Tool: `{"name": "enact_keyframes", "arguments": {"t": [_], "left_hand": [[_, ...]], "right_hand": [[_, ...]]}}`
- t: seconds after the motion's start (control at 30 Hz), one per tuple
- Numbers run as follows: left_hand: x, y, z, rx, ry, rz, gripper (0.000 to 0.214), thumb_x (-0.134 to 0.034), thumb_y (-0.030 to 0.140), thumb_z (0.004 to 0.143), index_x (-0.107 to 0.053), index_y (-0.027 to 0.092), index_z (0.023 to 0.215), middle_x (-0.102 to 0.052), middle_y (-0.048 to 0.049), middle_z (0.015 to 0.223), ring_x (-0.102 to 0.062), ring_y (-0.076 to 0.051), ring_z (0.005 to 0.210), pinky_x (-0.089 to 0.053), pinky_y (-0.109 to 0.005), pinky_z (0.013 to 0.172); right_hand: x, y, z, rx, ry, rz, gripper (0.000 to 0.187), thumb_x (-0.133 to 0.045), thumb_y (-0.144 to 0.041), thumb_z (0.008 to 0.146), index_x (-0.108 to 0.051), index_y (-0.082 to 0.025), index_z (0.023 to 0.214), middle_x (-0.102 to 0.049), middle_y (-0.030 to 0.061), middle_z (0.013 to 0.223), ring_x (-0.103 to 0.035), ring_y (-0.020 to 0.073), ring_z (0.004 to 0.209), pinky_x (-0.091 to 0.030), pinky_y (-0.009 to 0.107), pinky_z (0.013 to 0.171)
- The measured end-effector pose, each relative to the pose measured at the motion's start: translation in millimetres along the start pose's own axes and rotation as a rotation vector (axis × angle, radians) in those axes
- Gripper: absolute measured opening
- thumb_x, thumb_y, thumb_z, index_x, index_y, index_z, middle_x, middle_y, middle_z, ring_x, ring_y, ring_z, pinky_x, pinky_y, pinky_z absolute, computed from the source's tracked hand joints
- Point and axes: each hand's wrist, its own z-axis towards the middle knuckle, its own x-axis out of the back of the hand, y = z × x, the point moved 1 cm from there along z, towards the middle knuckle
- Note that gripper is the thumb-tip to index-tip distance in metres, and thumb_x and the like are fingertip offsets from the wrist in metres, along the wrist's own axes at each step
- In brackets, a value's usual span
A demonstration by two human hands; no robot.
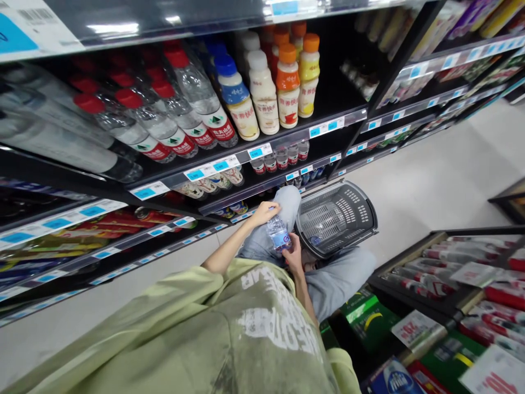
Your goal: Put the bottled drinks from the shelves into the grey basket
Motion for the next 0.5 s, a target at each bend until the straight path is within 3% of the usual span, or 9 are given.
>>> {"name": "enact_keyframes", "arguments": {"t": [0.07, 0.17, 0.27, 0.4, 0.5], "left_hand": [[-0.6, -1.5, -0.8, 0.007, 0.02, -0.008, 0.038, -0.052, 0.044, 0.092, -0.049, 0.019, 0.063, -0.044, 0.0031, 0.064, -0.043, -0.013, 0.068, -0.034, -0.028, 0.072], [-2.1, -3.9, -1.3, 0.025, 0.054, 0.0, 0.038, -0.053, 0.045, 0.092, -0.052, 0.018, 0.065, -0.048, 0.0027, 0.065, -0.046, -0.014, 0.07, -0.036, -0.028, 0.074], [-3.7, -5.7, -0.4, 0.035, 0.069, 0.031, 0.039, -0.053, 0.047, 0.093, -0.058, 0.018, 0.068, -0.052, 0.0022, 0.066, -0.048, -0.014, 0.072, -0.037, -0.028, 0.076], [-5.0, -7.5, 1.7, 0.026, 0.055, 0.085, 0.041, -0.053, 0.049, 0.094, -0.061, 0.017, 0.069, -0.051, 0.0026, 0.065, -0.046, -0.013, 0.069, -0.035, -0.028, 0.073], [-5.9, -10.3, 2.4, 0.025, 0.05, 0.105, 0.041, -0.055, 0.05, 0.094, -0.062, 0.017, 0.07, -0.052, 0.0029, 0.065, -0.045, -0.013, 0.068, -0.033, -0.027, 0.071]], "right_hand": [[-1.5, -3.5, -2.6, -0.017, -0.017, 0.035, 0.087, -0.099, -0.05, 0.052, -0.058, -0.024, 0.125, -0.069, 0.0073, 0.119, -0.068, 0.0249, 0.105, -0.06, 0.032, 0.086], [-2.4, -5.7, -3.7, -0.115, -0.047, 0.103, 0.072, -0.097, -0.043, 0.059, -0.061, -0.024, 0.118, -0.073, 0.0033, 0.102, -0.07, 0.0201, 0.08, -0.06, 0.03, 0.07], [-2.3, -3.9, -0.8, -0.201, -0.06, 0.186, 0.055, -0.088, -0.059, 0.071, -0.063, -0.022, 0.104, -0.072, 0.0006, 0.078, -0.064, 0.0172, 0.057, -0.056, 0.029, 0.056], [-4.4, -2.0, 3.7, -0.237, -0.078, 0.206, 0.066, -0.069, -0.084, 0.076, -0.066, -0.019, 0.09, -0.067, 0.0036, 0.06, -0.061, 0.0192, 0.052, -0.053, 0.029, 0.051], [-5.4, -7.3, 2.9, -0.259, -0.104, 0.201, 0.071, -0.054, -0.088, 0.085, -0.069, -0.019, 0.09, -0.065, 0.0055, 0.059, -0.062, 0.0202, 0.053, -0.051, 0.03, 0.053]]}}
